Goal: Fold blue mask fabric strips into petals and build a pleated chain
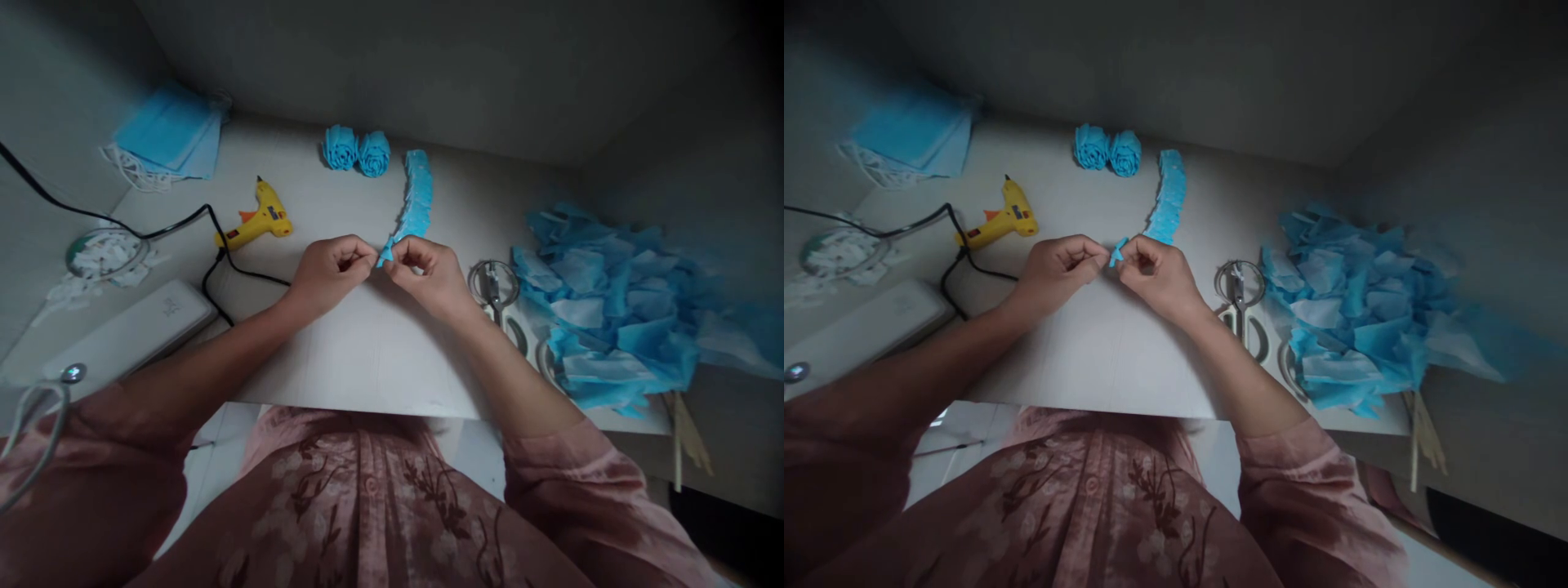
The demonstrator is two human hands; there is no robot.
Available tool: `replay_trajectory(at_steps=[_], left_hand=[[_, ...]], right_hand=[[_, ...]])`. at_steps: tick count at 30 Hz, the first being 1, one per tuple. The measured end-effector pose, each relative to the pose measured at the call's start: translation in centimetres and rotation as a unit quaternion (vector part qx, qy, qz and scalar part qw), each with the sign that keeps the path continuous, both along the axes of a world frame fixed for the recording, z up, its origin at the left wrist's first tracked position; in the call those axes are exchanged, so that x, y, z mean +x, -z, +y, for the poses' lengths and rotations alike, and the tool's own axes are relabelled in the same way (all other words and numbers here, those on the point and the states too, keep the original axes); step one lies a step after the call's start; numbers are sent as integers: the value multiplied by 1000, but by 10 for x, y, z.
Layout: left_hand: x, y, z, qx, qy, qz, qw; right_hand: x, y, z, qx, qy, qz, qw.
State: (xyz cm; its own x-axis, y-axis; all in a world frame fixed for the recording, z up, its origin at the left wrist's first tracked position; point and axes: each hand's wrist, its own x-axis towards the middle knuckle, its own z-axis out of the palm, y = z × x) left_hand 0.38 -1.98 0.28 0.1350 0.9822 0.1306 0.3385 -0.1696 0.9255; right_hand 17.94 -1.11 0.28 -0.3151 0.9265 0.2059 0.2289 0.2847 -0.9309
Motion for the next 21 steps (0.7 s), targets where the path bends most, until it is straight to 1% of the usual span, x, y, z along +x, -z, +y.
replay_trajectory(at_steps=[4, 9, 14, 17, 21], left_hand=[[0, 2, 1, 3, -6, 3, 1000], [-2, 6, 2, 4, 6, -11, 1000], [-1, 4, 2, -14, 5, -31, 999], [-2, 3, 3, -47, 15, -92, 995], [-5, 2, 8, -107, -26, -192, 975]], right_hand=[[0, 1, 1, 1, 2, -4, 1000], [0, 1, 0, 0, -2, -9, 1000], [0, 3, 1, -2, -7, 2, 1000], [2, 6, 4, -29, 5, 44, 999], [5, 7, 7, -80, 32, 97, 992]])
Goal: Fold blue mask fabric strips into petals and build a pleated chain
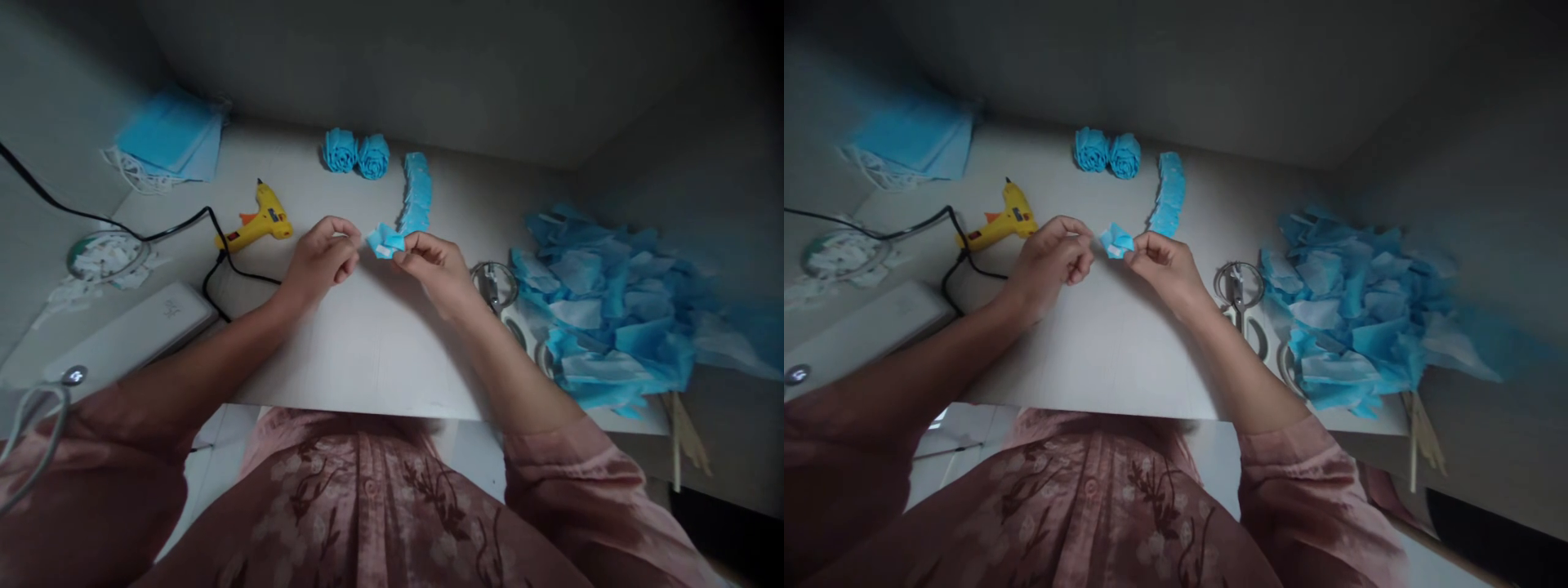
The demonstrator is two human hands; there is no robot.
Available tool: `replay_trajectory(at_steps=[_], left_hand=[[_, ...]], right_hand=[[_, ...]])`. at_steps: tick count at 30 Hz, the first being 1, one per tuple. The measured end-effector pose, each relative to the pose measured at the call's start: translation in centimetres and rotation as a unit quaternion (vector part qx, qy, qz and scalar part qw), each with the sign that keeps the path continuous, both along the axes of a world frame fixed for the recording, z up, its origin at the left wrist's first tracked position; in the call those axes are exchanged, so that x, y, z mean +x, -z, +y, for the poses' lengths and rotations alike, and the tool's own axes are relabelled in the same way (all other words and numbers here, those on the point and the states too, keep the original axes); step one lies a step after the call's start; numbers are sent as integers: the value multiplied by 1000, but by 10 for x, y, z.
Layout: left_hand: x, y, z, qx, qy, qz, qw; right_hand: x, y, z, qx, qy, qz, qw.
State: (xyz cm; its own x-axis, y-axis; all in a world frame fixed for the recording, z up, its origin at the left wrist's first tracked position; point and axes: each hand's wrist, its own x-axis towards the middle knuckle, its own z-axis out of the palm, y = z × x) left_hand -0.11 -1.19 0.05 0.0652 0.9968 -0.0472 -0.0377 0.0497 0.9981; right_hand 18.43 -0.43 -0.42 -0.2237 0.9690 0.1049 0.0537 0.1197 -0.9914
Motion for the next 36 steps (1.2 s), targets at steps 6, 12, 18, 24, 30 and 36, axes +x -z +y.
replay_trajectory(at_steps=[6, 12, 18, 24, 30, 36], left_hand=[[-1, 3, 3, -73, 104, -66, 990], [-4, 8, 2, -47, 103, -61, 992], [-3, 4, 1, -24, 40, -23, 999], [1, 2, -3, -5, 24, 15, 1000], [1, 4, -4, -2, 56, 23, 998], [0, 3, -4, -1, 73, 39, 997]], right_hand=[[1, -2, -1, -36, -11, 14, 999], [1, 1, 0, -33, -19, -14, 999], [2, 1, 1, 81, 86, -59, 991], [-5, -8, -15, 243, 92, -237, 936], [-5, -2, -13, 222, 82, -254, 938], [-5, -3, -13, 167, 63, -224, 958]])
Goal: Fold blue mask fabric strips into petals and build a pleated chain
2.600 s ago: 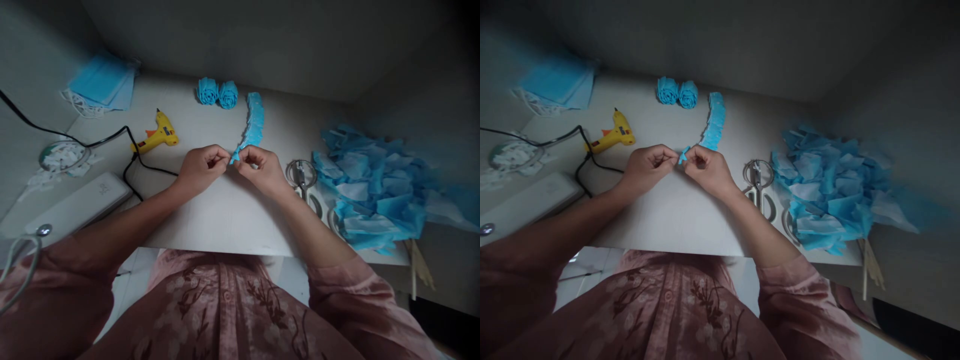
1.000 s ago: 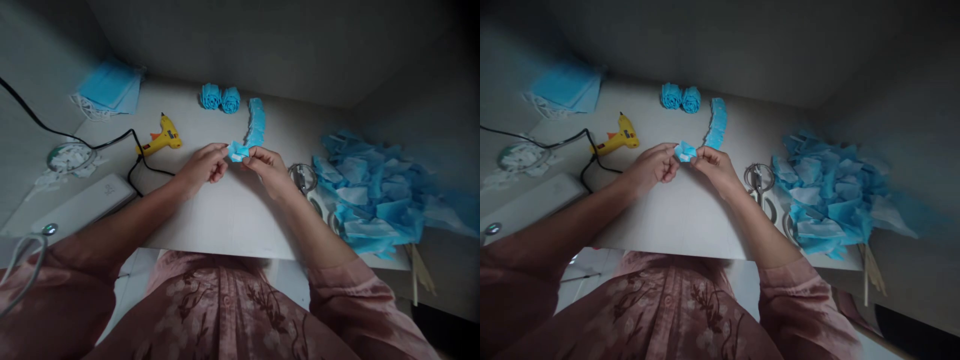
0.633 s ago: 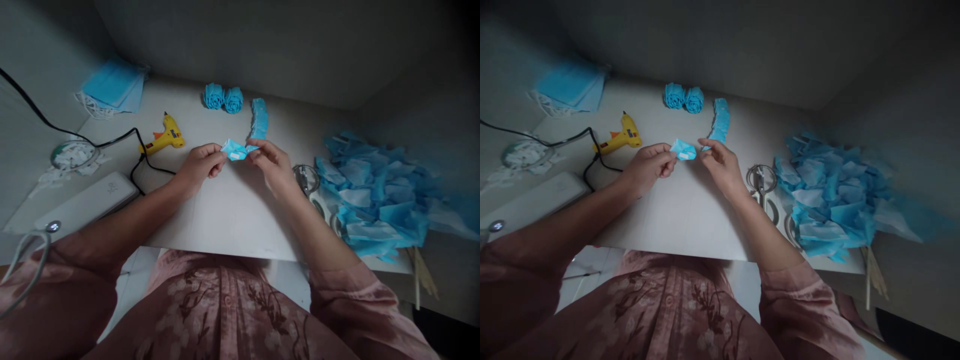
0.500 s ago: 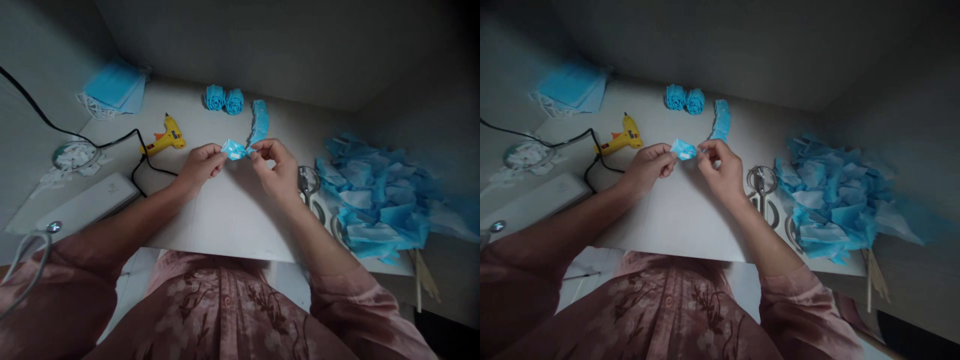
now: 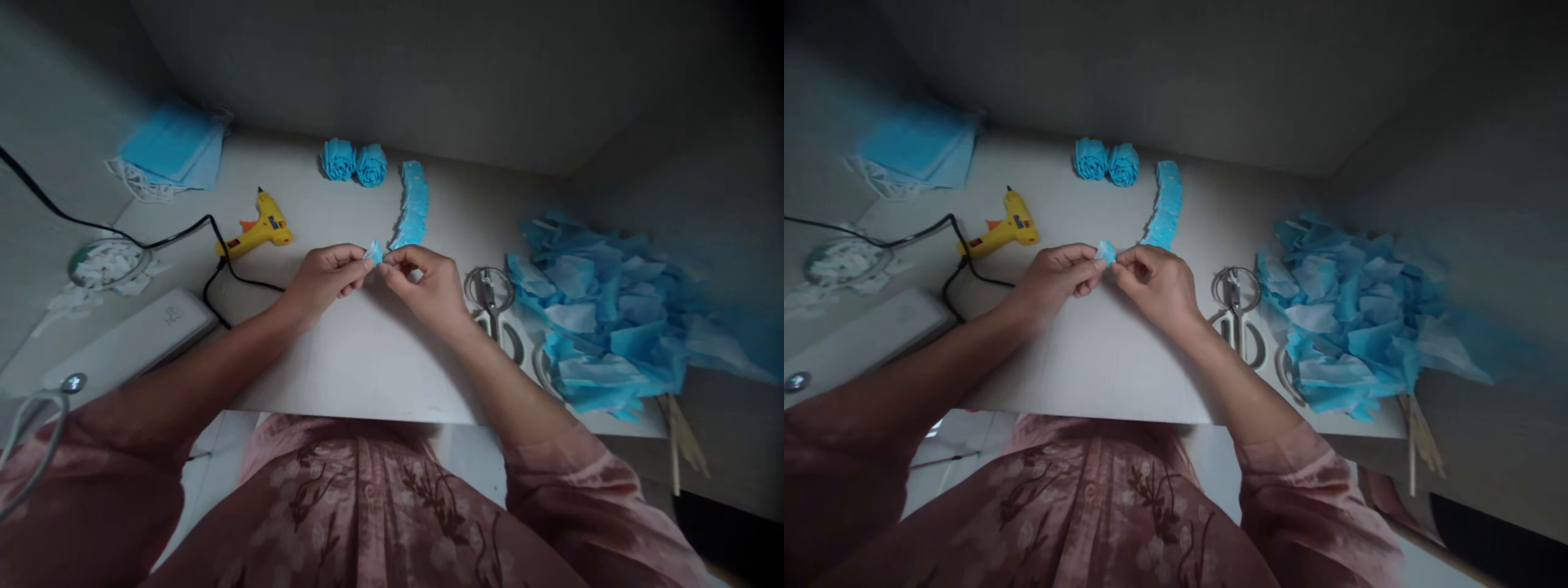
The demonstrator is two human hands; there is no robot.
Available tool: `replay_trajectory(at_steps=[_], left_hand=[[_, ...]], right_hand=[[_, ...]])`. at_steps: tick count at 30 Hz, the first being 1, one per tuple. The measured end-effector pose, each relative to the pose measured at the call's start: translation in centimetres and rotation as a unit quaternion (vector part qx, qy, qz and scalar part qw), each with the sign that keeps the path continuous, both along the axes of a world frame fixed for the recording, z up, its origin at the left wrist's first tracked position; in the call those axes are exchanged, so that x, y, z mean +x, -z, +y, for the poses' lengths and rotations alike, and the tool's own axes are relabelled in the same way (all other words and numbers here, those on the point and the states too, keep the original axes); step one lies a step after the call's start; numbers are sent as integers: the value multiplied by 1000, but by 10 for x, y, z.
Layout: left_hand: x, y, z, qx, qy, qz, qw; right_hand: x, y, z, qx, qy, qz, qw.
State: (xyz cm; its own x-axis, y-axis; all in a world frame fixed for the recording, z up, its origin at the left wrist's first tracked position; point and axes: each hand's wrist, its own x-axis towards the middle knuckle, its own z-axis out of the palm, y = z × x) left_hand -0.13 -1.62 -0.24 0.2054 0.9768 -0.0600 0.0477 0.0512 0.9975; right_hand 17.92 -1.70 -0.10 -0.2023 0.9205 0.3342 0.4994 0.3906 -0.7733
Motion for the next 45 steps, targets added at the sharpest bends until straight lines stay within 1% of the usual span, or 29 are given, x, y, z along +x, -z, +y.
replay_trajectory(at_steps=[4, 12, 23, 25, 27, 31, 33, 36, 38, 41, 45], left_hand=[[0, -3, 0, 4, 2, 7, 1000], [0, -4, -1, -3, 2, -6, 1000], [-1, 0, 1, -7, 19, -10, 1000], [-1, 0, 1, -10, 25, -32, 999], [-2, 0, 2, -18, 32, -69, 997], [-4, -1, 4, -44, 37, -133, 989], [-4, -2, 4, -55, 42, -147, 987], [-4, -2, 4, -53, 51, -143, 987], [-3, 0, 3, -42, 51, -121, 990], [-3, 2, 3, -35, 48, -92, 994], [-2, 3, 2, -37, 46, -85, 995]], right_hand=[[-1, -4, 0, -51, -19, 53, 997], [1, -8, 1, -92, -35, 84, 992], [0, -9, 1, -106, -42, 100, 988], [2, -9, 2, -113, -47, 110, 986], [5, -10, 4, -110, -41, 141, 983], [11, -10, 9, -91, 15, 211, 973], [12, -9, 11, -127, 14, 223, 966], [10, -5, 13, -223, -51, 238, 944], [9, -2, 13, -261, -83, 258, 926], [9, 1, 13, -277, -82, 281, 915], [9, 0, 13, -271, -85, 277, 918]])
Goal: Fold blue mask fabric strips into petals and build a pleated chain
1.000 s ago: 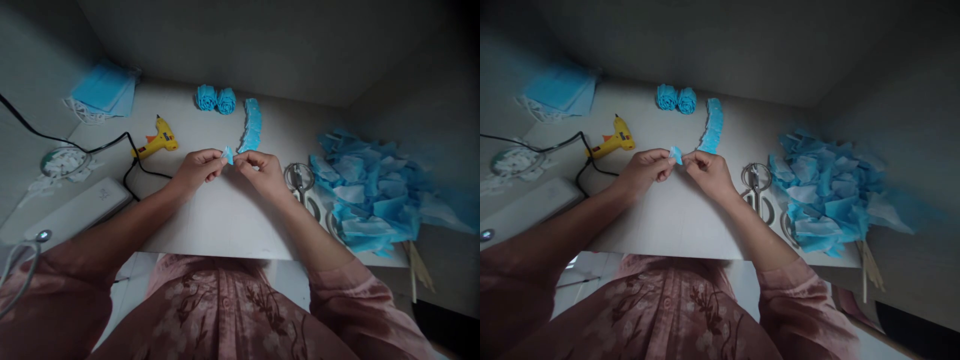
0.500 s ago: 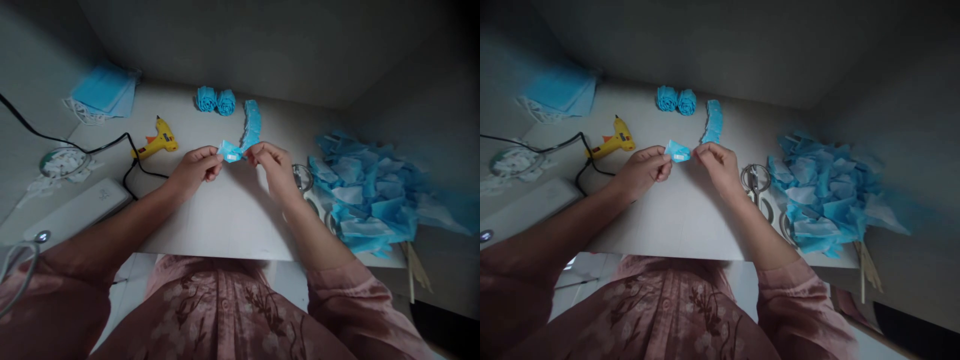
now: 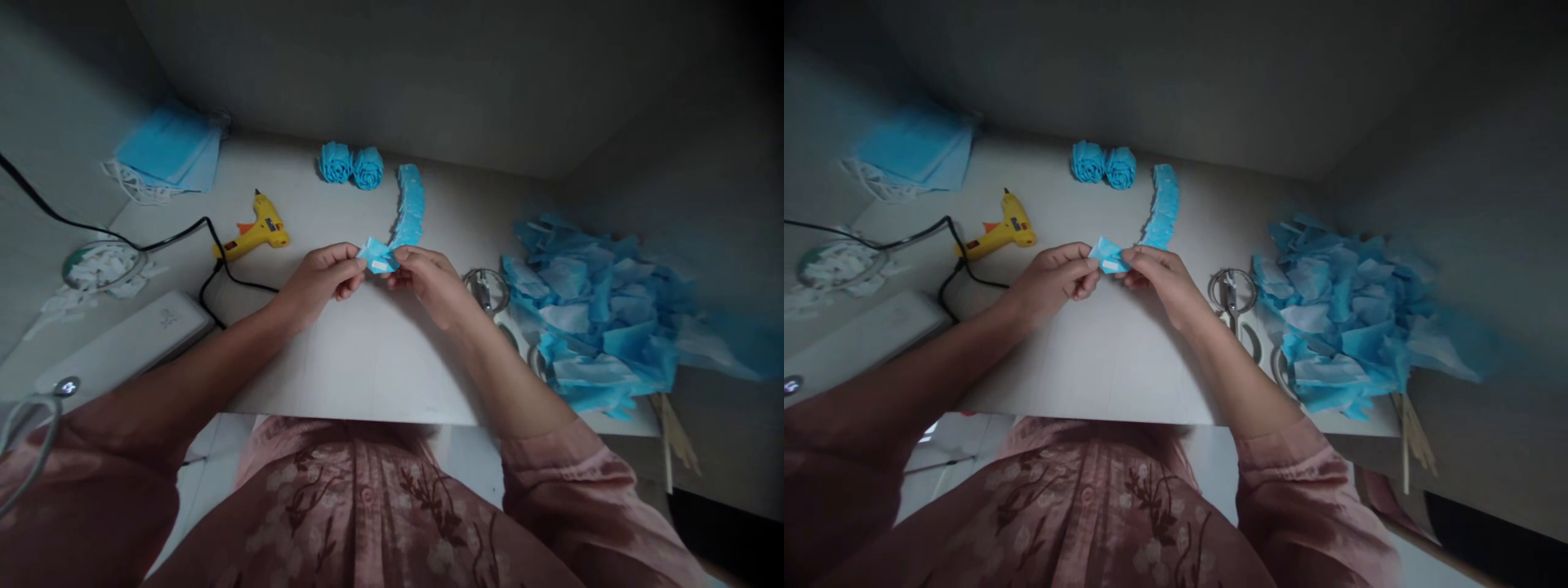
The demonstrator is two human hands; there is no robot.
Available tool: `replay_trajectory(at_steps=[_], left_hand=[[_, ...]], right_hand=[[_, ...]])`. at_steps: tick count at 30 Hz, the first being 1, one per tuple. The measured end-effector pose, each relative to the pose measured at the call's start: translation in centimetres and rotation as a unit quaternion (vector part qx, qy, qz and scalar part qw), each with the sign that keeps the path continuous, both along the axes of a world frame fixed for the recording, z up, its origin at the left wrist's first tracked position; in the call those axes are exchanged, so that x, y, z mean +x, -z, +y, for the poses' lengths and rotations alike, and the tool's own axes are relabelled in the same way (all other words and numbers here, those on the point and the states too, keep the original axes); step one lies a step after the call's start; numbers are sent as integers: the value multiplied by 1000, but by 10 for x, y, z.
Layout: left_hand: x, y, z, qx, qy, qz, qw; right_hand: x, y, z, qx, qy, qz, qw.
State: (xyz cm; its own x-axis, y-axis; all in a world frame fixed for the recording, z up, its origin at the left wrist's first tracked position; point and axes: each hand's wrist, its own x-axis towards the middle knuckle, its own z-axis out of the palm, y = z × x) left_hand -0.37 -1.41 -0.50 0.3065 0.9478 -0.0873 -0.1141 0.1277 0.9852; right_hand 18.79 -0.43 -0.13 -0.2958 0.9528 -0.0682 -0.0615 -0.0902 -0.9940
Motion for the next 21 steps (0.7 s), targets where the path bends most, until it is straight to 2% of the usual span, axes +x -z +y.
replay_trajectory(at_steps=[4, 14, 21], left_hand=[[0, 0, 0, 3, 3, 5, 1000], [1, 3, -1, 1, 12, 19, 1000], [1, 7, 2, -29, 47, -43, 998]], right_hand=[[-2, -3, -2, 11, 2, -16, 1000], [-7, -3, -5, 53, 60, -54, 995], [-9, 0, -7, 86, 65, -67, 992]])
